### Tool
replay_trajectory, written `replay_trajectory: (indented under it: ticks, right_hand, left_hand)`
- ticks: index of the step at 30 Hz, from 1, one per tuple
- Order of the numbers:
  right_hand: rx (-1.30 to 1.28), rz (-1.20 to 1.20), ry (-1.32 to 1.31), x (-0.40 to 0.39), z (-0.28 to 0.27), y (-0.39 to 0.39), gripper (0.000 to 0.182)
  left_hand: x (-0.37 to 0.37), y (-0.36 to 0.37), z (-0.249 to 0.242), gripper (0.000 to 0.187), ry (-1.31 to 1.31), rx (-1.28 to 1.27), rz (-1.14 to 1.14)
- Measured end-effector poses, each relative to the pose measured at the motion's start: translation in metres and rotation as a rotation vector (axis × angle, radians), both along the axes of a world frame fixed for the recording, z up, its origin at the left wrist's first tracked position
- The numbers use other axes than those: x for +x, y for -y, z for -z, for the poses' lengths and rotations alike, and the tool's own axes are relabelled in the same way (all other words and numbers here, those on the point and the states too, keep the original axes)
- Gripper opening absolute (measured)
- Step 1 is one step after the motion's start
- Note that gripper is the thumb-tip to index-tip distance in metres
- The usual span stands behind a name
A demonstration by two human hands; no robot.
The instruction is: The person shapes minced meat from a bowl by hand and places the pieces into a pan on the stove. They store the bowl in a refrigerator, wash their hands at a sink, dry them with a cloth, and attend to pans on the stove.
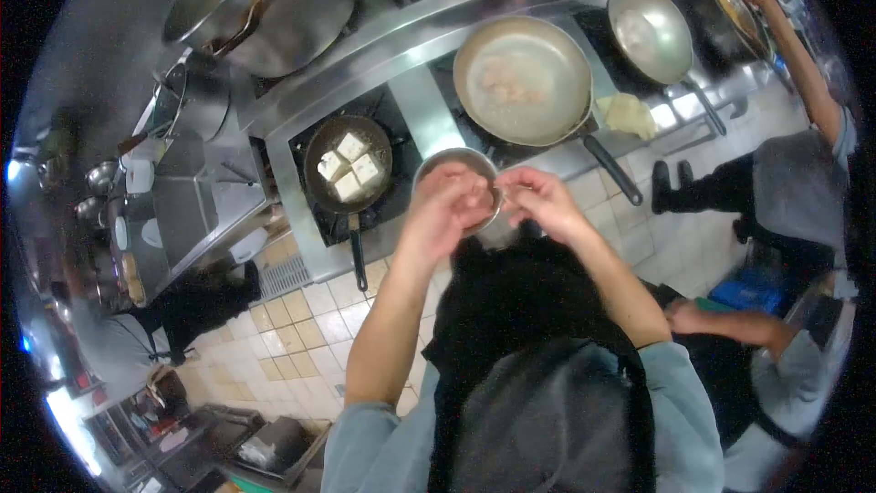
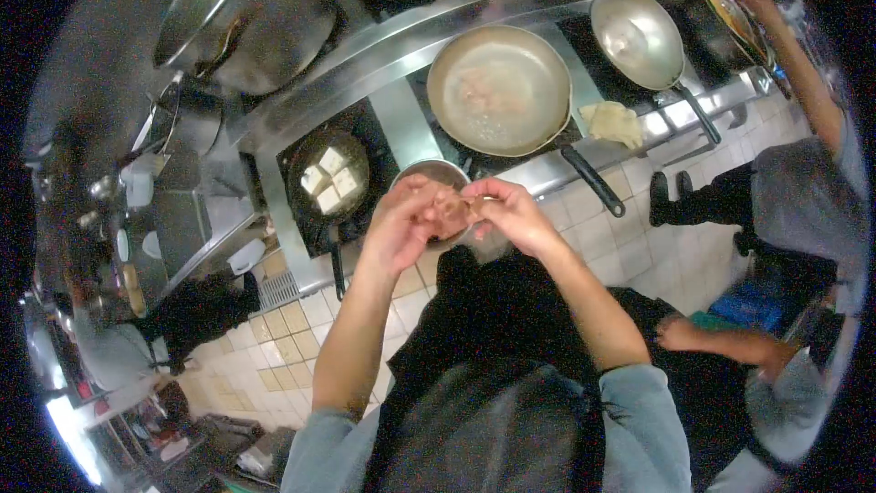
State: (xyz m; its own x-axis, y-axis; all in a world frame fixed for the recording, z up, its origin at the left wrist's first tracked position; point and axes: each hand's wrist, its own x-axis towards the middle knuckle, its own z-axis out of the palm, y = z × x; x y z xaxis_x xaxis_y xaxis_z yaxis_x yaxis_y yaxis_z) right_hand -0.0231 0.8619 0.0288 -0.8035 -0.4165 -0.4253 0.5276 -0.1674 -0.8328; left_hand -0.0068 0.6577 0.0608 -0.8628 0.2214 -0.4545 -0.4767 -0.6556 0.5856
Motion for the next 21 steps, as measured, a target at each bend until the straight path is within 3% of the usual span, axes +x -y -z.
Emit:
replay_trajectory:
  ticks: [2,4,6,8,10,12,14,18,21]
  right_hand:
    - [0.005,0.008,0.018,0.003,0.011,-0.020,0.019]
    - [0.008,0.015,0.037,0.007,0.024,-0.041,0.018]
    - [-0.033,0.027,0.100,0.014,0.032,-0.059,0.017]
    - [-0.048,0.047,0.112,0.021,0.038,-0.072,0.017]
    - [-0.065,0.062,0.122,0.025,0.043,-0.081,0.016]
    - [-0.060,0.017,0.129,0.026,0.046,-0.088,0.015]
    - [-0.059,0.017,0.125,0.025,0.047,-0.093,0.014]
    - [-0.036,-0.018,0.101,0.021,0.048,-0.102,0.015]
    - [0.002,-0.009,0.116,0.018,0.045,-0.100,0.018]
  left_hand:
    - [-0.017,-0.007,0.005,0.018,0.064,-0.221,0.089]
    - [-0.037,-0.023,-0.003,0.022,0.061,-0.261,0.115]
    - [-0.063,-0.042,0.000,0.025,0.193,-0.495,-0.005]
    - [-0.086,-0.049,0.021,0.036,0.170,-0.609,0.114]
    - [-0.105,-0.059,0.041,0.043,-0.380,-1.255,0.249]
    - [-0.113,-0.076,0.033,0.041,-0.470,-1.361,0.231]
    - [-0.123,-0.091,0.025,0.032,-0.524,-1.609,0.487]
    - [-0.134,-0.101,0.029,0.029,-0.472,-1.681,0.529]
    - [-0.131,-0.074,0.032,0.028,-0.548,-1.657,0.384]
